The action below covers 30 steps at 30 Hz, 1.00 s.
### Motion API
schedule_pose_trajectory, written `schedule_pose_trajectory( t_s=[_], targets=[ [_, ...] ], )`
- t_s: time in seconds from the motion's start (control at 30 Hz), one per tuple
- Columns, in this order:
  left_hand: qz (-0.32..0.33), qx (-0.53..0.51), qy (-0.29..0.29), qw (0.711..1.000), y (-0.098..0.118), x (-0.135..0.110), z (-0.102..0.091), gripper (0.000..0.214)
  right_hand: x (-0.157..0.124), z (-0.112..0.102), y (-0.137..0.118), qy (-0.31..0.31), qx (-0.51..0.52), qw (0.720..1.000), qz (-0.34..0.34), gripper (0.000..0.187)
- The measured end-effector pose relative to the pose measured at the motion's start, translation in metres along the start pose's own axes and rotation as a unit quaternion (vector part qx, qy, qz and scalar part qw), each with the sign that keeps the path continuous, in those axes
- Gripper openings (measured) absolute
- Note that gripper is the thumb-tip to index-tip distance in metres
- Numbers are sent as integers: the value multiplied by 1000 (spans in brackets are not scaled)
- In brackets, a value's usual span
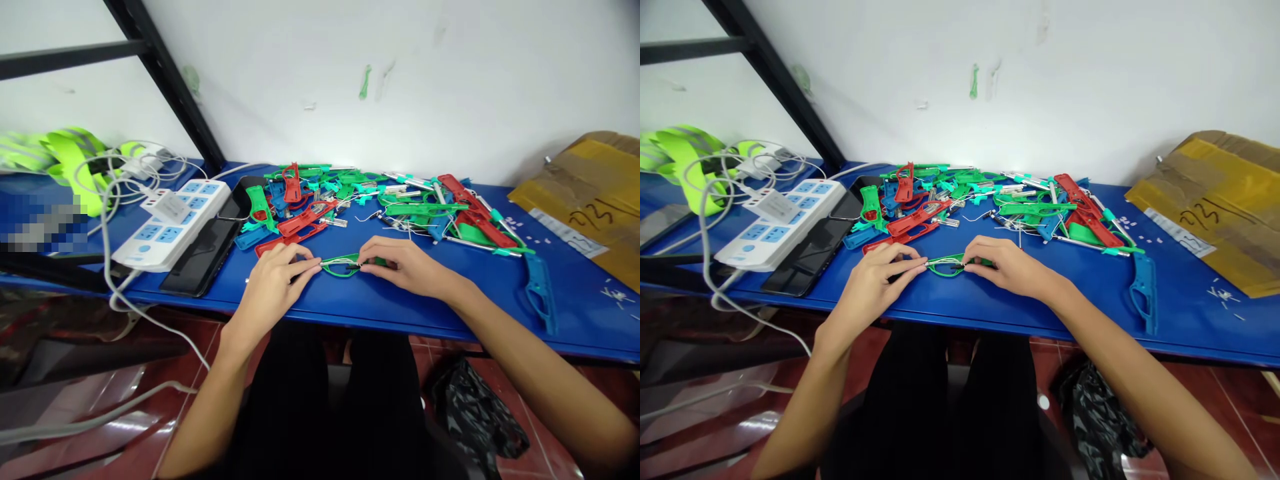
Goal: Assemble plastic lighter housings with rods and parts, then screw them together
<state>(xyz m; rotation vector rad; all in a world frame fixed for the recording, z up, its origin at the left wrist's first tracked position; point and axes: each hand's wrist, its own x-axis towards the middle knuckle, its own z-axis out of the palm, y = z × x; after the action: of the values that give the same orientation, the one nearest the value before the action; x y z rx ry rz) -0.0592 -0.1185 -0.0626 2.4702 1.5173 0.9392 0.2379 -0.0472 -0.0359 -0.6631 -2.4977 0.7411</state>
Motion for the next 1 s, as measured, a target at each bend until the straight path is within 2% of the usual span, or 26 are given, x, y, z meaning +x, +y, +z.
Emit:
schedule_pose_trajectory(
  t_s=[0.2, 0.47, 0.7, 1.0],
  targets=[
    [-4, -2, 1, 1000, 2, 0, 1, 26, 2, 5, 0, 26, 2, 1000, 12, 21],
    [-9, -10, 3, 1000, 0, 0, 2, 26, 5, 3, -6, 38, 29, 996, 81, 13],
    [-12, -21, -2, 1000, 0, 1, 1, 22, 8, 3, -4, 37, 118, 982, 144, 17],
    [-15, -27, 1, 1000, -1, 0, 2, 24, 7, -3, -3, 10, 144, 976, 164, 24]
  ],
)
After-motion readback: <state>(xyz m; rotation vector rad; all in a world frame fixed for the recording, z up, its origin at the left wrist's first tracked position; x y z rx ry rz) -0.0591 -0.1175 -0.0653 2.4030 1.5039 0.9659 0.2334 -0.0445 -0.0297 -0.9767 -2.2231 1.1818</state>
